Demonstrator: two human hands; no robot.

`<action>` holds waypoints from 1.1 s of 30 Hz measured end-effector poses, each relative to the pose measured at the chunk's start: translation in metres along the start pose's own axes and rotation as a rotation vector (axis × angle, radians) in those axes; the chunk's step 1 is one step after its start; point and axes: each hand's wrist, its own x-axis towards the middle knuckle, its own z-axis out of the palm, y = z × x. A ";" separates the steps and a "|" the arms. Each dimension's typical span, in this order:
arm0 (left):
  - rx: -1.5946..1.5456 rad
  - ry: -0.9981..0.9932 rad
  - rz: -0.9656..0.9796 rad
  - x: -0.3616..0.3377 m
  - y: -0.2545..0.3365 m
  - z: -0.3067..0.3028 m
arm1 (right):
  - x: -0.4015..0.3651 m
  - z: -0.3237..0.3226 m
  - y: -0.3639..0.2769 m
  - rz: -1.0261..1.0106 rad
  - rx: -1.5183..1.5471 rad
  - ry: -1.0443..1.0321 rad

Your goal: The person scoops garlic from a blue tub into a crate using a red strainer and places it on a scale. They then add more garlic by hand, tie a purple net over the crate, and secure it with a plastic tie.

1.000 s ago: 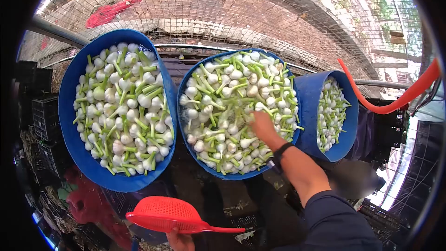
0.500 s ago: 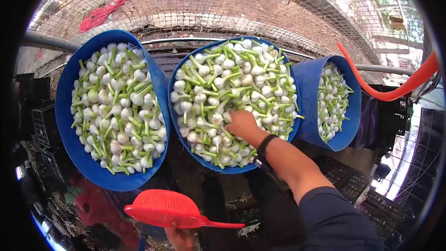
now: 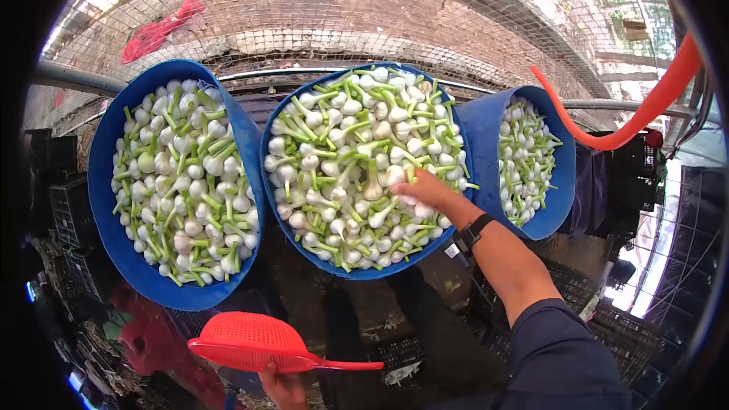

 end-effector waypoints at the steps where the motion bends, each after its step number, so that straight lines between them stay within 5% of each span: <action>1: -0.010 -0.007 -0.014 0.000 -0.001 -0.004 | 0.002 0.005 0.006 -0.081 -0.248 0.014; 6: -0.046 -0.051 -0.040 0.005 -0.008 -0.015 | -0.019 0.049 0.025 -0.091 -0.810 -0.034; 8: -0.088 -0.053 0.138 -0.007 -0.005 0.018 | -0.026 0.055 0.057 -0.064 -0.786 -0.028; 13: -0.118 -0.055 0.108 -0.003 -0.018 0.006 | 0.024 0.048 0.103 0.002 -0.596 0.098; 18: -0.043 -0.085 0.111 -0.013 -0.022 0.012 | 0.020 0.060 0.048 -0.127 -0.038 0.121; 21: -0.069 -0.110 0.125 -0.019 -0.027 0.008 | -0.015 0.065 0.063 0.020 0.187 0.042; 26: -0.109 -0.083 0.106 -0.028 -0.031 0.005 | -0.066 0.093 0.079 0.040 0.044 -0.093; 33: -0.099 -0.062 0.129 -0.027 -0.037 -0.016 | -0.064 0.163 0.063 -0.090 -0.282 -0.023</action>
